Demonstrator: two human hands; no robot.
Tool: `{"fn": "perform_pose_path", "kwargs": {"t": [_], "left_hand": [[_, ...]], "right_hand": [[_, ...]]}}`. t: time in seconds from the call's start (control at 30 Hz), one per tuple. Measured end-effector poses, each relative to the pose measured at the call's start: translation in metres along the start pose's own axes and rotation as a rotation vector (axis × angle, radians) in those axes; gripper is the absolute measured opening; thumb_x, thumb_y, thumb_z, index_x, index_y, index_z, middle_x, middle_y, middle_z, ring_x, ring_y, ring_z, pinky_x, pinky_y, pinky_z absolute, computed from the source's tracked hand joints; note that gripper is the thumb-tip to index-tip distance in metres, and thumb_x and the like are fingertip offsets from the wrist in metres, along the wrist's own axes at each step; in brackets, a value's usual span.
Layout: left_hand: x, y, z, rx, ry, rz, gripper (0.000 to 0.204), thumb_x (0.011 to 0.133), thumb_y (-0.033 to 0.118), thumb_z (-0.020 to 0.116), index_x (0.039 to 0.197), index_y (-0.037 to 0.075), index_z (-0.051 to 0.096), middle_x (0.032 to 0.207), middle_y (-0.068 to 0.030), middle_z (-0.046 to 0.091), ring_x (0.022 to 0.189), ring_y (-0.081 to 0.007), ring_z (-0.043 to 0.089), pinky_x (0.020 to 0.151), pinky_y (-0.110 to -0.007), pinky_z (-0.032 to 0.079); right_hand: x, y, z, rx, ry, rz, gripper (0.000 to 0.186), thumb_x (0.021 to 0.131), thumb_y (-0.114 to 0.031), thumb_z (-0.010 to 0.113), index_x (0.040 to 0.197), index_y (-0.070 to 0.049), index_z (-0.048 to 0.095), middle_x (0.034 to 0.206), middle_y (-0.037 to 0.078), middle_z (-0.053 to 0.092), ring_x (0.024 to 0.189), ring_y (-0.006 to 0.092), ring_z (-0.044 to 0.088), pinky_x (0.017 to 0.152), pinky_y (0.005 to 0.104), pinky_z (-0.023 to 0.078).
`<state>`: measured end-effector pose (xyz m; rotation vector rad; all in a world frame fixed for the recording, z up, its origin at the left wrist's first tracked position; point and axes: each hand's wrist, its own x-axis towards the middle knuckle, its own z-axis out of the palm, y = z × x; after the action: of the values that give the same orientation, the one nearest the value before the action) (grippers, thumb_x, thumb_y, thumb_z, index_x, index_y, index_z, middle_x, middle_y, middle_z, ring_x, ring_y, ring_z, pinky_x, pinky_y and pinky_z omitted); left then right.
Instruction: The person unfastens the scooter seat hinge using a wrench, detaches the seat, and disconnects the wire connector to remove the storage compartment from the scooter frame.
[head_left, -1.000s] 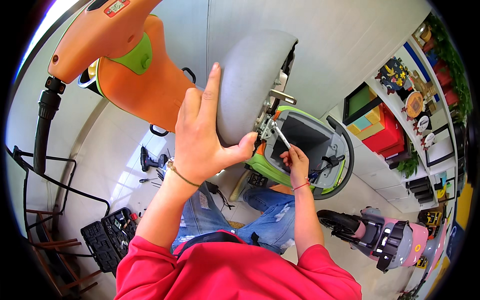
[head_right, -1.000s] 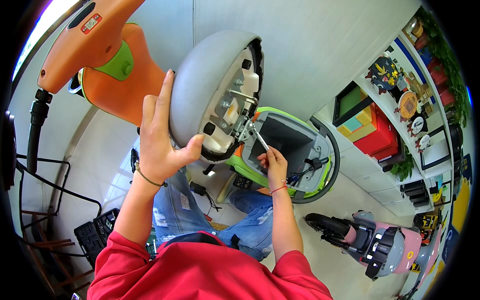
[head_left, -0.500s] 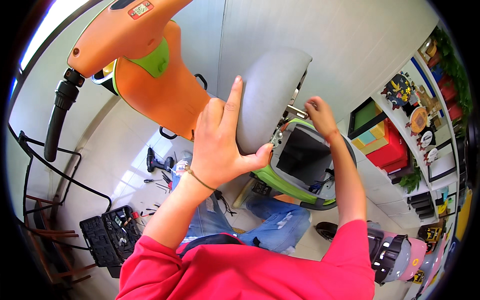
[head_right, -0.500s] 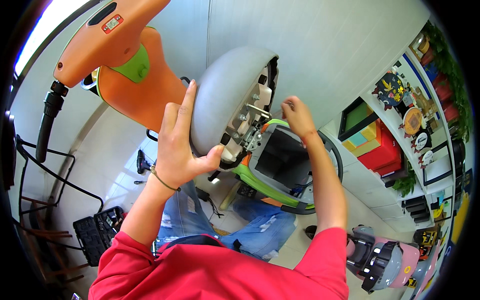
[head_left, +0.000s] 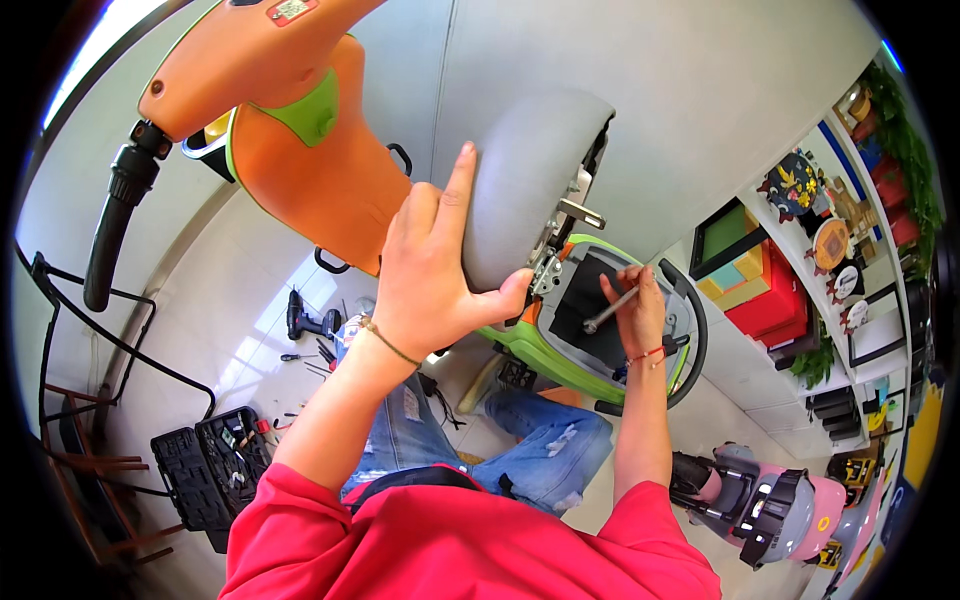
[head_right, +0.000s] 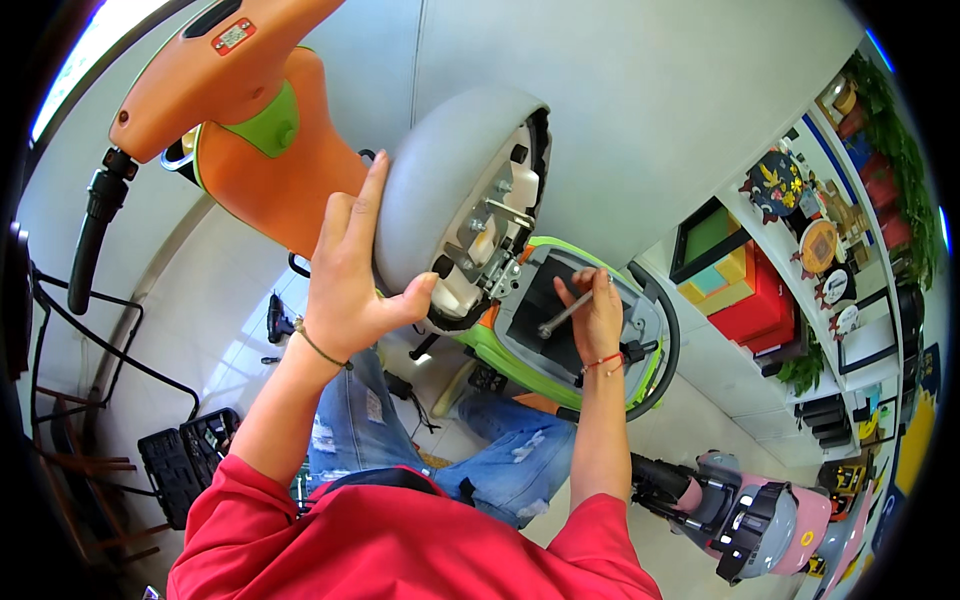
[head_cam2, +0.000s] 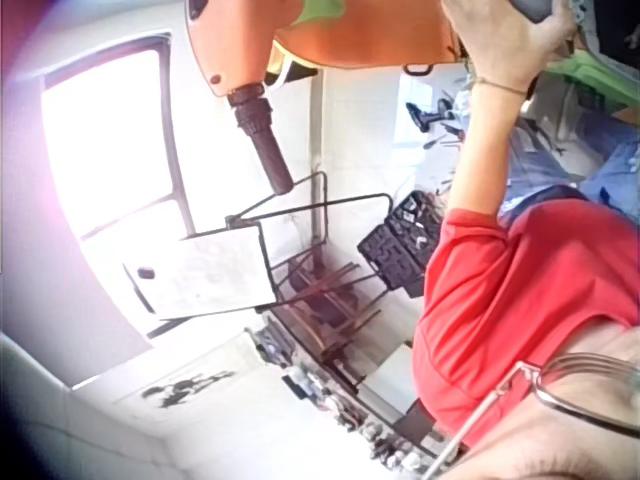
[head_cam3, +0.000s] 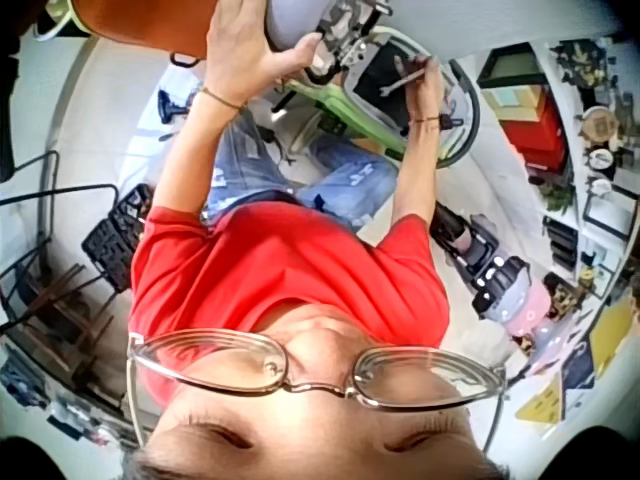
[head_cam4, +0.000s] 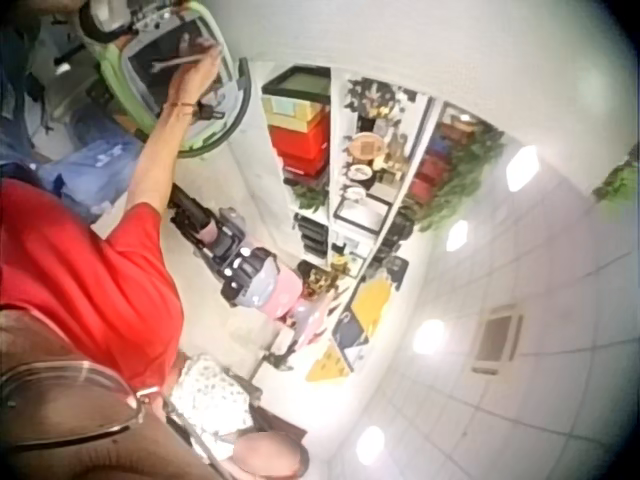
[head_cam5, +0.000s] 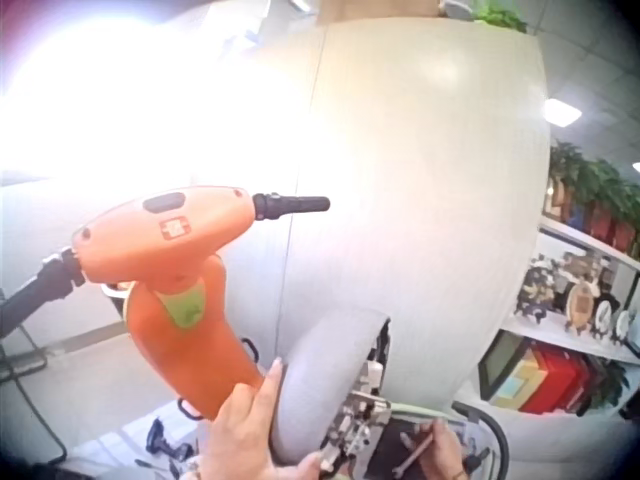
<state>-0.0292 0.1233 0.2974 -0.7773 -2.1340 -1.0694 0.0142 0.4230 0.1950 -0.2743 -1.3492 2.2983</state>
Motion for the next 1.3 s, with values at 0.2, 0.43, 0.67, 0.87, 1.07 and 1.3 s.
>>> {"fn": "perform_pose_path", "kwargs": {"t": [0.2, 0.43, 0.67, 0.87, 1.07, 1.3], "left_hand": [[-0.001, 0.005, -0.002, 0.005, -0.036, -0.040, 0.102, 0.065, 0.047, 0.074, 0.145, -0.004, 0.036, 0.090, -0.0131, 0.043, 0.082, -0.0286, 0.047, 0.077, -0.038, 0.043], [-0.002, 0.002, -0.005, 0.013, 0.002, -0.060, 0.101, 0.064, 0.047, 0.073, 0.147, 0.001, 0.037, 0.090, -0.0136, 0.041, 0.082, -0.0303, 0.048, 0.079, -0.038, 0.044], [-0.003, -0.002, -0.004, -0.016, 0.026, -0.024, 0.100, 0.064, 0.048, 0.074, 0.146, 0.001, 0.039, 0.090, -0.0140, 0.042, 0.082, -0.0311, 0.047, 0.080, -0.038, 0.043], [-0.003, 0.000, -0.004, -0.027, 0.040, -0.011, 0.100, 0.063, 0.046, 0.075, 0.145, 0.001, 0.039, 0.090, -0.0138, 0.042, 0.080, -0.0304, 0.047, 0.078, -0.038, 0.043], [-0.006, 0.012, -0.005, -0.028, 0.012, -0.031, 0.103, 0.064, 0.046, 0.077, 0.146, 0.001, 0.037, 0.091, -0.0130, 0.043, 0.083, -0.0295, 0.048, 0.077, -0.038, 0.045], [-0.002, 0.023, -0.010, -0.006, -0.075, -0.125, 0.105, 0.063, 0.041, 0.080, 0.146, -0.005, 0.032, 0.099, -0.0156, 0.043, 0.092, -0.0315, 0.049, 0.083, -0.040, 0.046]], "right_hand": [[0.033, 0.034, 0.000, -0.972, -0.267, -0.094, 0.031, 0.094, -0.032, 0.062, 0.097, -0.002, 0.068, 0.071, 0.003, 0.058, 0.065, 0.0125, 0.055, 0.057, 0.0274, 0.043], [0.045, 0.061, 0.015, -1.647, -0.274, -0.395, 0.026, 0.084, -0.034, 0.070, 0.095, -0.010, 0.070, 0.088, 0.012, 0.066, 0.083, 0.0323, 0.066, 0.072, 0.0424, 0.051], [0.045, 0.069, 0.013, -1.830, -0.289, -0.477, 0.025, 0.084, -0.031, 0.070, 0.094, -0.009, 0.067, 0.092, 0.010, 0.065, 0.079, 0.0334, 0.066, 0.069, 0.0440, 0.052], [0.051, 0.062, 0.013, -1.902, -0.493, -0.578, 0.018, 0.081, -0.018, 0.068, 0.093, -0.006, 0.065, 0.092, 0.009, 0.064, 0.075, 0.0326, 0.066, 0.066, 0.0441, 0.052], [0.059, 0.062, 0.003, -1.824, -0.567, -0.602, 0.017, 0.078, -0.014, 0.067, 0.093, -0.006, 0.065, 0.096, 0.009, 0.064, 0.075, 0.0334, 0.066, 0.066, 0.0453, 0.052], [0.074, 0.049, 0.002, -1.832, -0.817, -0.681, 0.015, 0.081, -0.019, 0.066, 0.092, -0.009, 0.065, 0.094, 0.007, 0.062, 0.080, 0.0314, 0.065, 0.068, 0.0418, 0.053]]}}
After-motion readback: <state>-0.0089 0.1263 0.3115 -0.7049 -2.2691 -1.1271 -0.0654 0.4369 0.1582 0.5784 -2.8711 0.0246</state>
